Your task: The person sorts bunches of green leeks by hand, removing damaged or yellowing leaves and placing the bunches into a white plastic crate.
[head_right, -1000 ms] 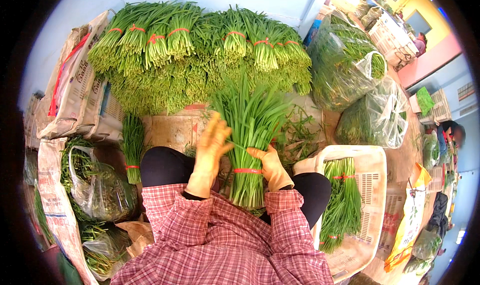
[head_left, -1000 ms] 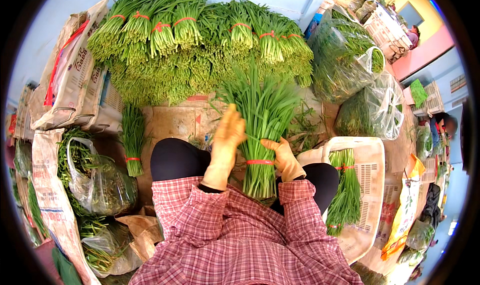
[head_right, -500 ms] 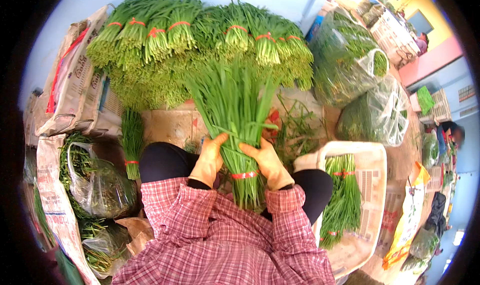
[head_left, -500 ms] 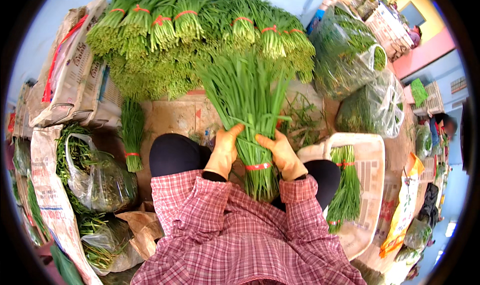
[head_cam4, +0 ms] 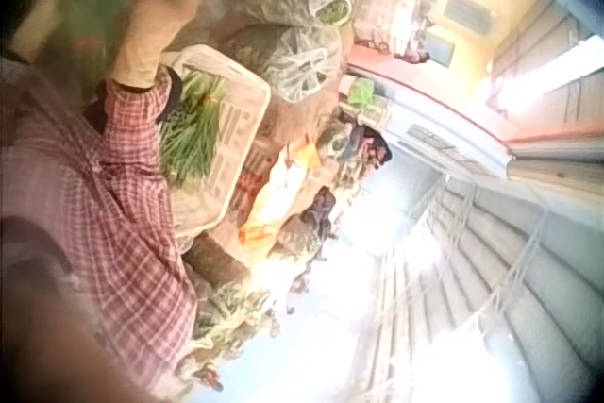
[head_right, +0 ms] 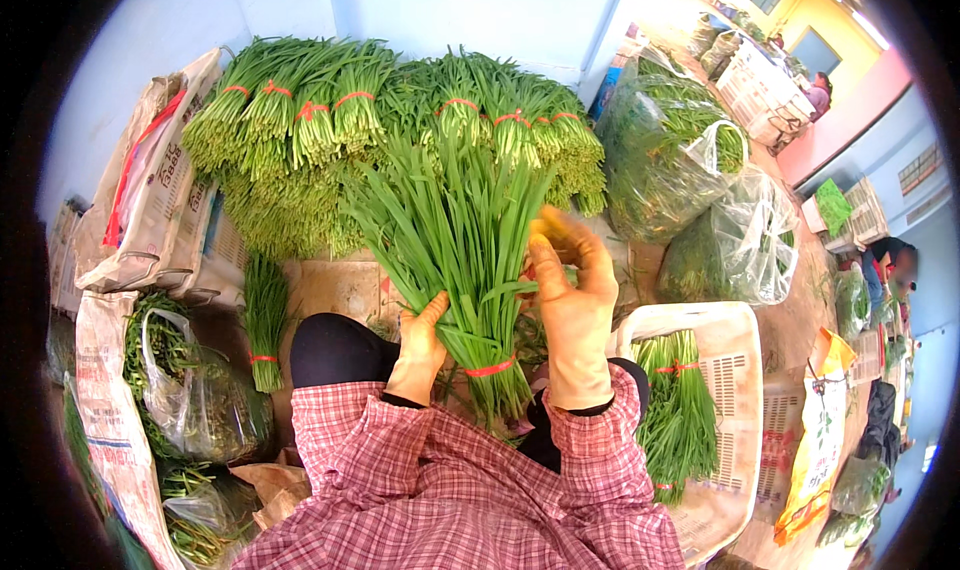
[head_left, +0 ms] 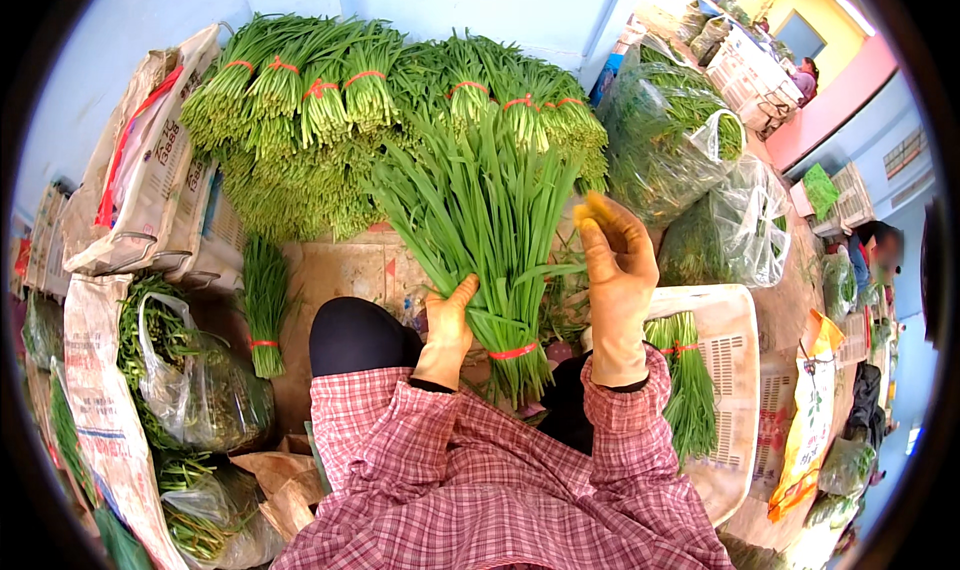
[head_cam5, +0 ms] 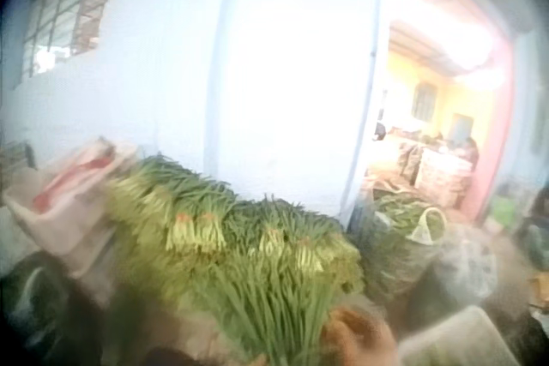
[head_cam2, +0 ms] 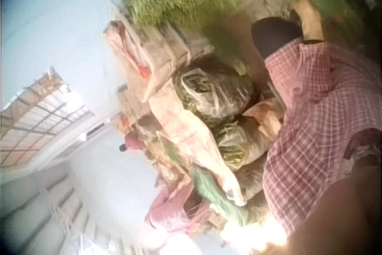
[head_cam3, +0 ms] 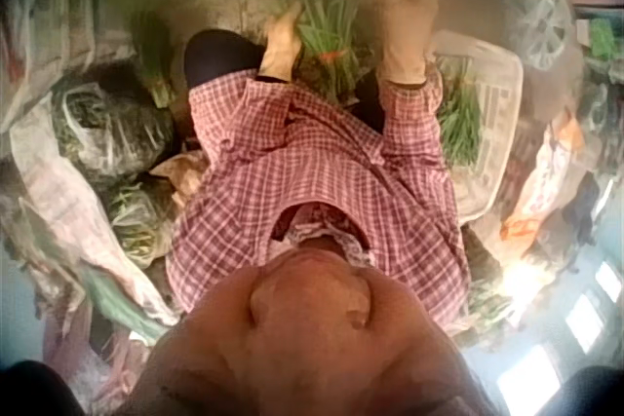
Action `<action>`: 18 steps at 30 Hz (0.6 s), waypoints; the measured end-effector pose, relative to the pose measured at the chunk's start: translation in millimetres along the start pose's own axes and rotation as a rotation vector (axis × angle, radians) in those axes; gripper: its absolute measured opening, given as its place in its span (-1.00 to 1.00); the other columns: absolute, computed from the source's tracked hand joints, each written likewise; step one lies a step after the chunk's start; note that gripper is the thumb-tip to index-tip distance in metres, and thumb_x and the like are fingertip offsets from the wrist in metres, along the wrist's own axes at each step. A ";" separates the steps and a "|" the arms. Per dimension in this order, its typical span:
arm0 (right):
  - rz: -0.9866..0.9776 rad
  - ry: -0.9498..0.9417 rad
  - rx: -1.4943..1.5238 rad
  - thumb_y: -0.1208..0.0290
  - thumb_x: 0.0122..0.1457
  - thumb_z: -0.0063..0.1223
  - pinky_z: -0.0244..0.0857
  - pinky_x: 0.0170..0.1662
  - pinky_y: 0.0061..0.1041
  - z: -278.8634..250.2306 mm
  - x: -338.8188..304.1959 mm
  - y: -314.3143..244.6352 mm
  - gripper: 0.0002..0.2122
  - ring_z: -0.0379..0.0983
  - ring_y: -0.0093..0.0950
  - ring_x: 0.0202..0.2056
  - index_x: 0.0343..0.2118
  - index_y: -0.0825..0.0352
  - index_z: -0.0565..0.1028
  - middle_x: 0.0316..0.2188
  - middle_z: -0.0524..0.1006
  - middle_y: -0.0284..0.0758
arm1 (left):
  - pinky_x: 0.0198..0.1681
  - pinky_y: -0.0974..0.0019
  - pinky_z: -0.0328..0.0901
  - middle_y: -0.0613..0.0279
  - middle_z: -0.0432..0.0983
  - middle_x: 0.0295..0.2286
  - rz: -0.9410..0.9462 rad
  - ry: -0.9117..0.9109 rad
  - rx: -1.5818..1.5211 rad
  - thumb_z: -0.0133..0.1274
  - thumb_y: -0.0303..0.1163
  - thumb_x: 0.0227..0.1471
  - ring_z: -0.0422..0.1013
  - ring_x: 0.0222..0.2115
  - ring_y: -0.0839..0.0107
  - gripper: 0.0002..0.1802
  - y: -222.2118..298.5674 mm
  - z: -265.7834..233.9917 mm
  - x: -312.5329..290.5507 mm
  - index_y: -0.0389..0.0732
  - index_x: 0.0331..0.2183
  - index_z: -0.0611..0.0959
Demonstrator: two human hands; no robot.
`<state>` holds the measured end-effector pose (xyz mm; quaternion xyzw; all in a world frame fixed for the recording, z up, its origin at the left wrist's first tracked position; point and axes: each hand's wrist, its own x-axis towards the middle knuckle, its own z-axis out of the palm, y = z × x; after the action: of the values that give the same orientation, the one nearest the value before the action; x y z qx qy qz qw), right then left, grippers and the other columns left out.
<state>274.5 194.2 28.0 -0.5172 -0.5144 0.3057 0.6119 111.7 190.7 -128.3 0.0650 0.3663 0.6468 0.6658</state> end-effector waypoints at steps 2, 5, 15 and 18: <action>0.076 0.051 -0.048 0.44 0.07 0.34 0.40 -0.10 -0.54 5.0 -2.1 10.3 -0.44 0.41 -0.47 0.02 0.14 0.38 0.39 0.03 0.49 -0.15 | -0.11 0.14 0.47 0.10 0.56 -0.13 -0.037 -0.066 0.002 0.11 -0.63 0.10 0.52 -0.19 0.22 -0.64 5.0 -0.4 0.6 -0.30 -0.03 0.53; 0.408 -0.115 -0.273 0.23 0.02 0.39 0.37 -0.03 -0.42 12.7 -19.0 56.8 -0.37 0.44 -0.41 -0.05 0.12 0.40 0.40 -0.03 0.54 -0.17 | -0.10 0.20 0.44 0.15 0.54 -0.10 0.007 -0.232 0.120 0.15 -0.60 0.08 0.49 -0.15 0.30 -0.55 1.1 7.2 -4.3 -0.29 0.03 0.48; 0.488 -0.219 0.007 0.27 0.20 0.21 0.34 -0.18 -0.53 18.2 -14.2 77.8 -0.68 0.47 -0.56 -0.29 -0.10 0.41 0.57 -0.27 0.62 -0.35 | -0.17 0.23 0.46 0.22 0.60 -0.20 -0.025 -0.106 0.096 0.27 -0.59 -0.06 0.54 -0.26 0.32 -0.56 -2.3 2.8 1.8 -0.26 -0.08 0.59; 0.317 -0.050 -0.127 0.39 0.19 0.21 0.37 -0.14 -0.56 8.6 3.5 60.1 -0.67 0.49 -0.53 -0.23 -0.03 0.43 0.51 -0.18 0.59 -0.28 | -0.19 0.25 0.46 0.23 0.60 -0.22 -0.021 -0.037 0.147 0.27 -0.60 -0.07 0.54 -0.29 0.33 -0.59 -3.7 0.4 2.8 -0.26 -0.10 0.61</action>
<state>276.8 216.8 -28.4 -0.6216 -0.4597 0.3782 0.5092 114.7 192.8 -131.3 0.1217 0.4010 0.6098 0.6727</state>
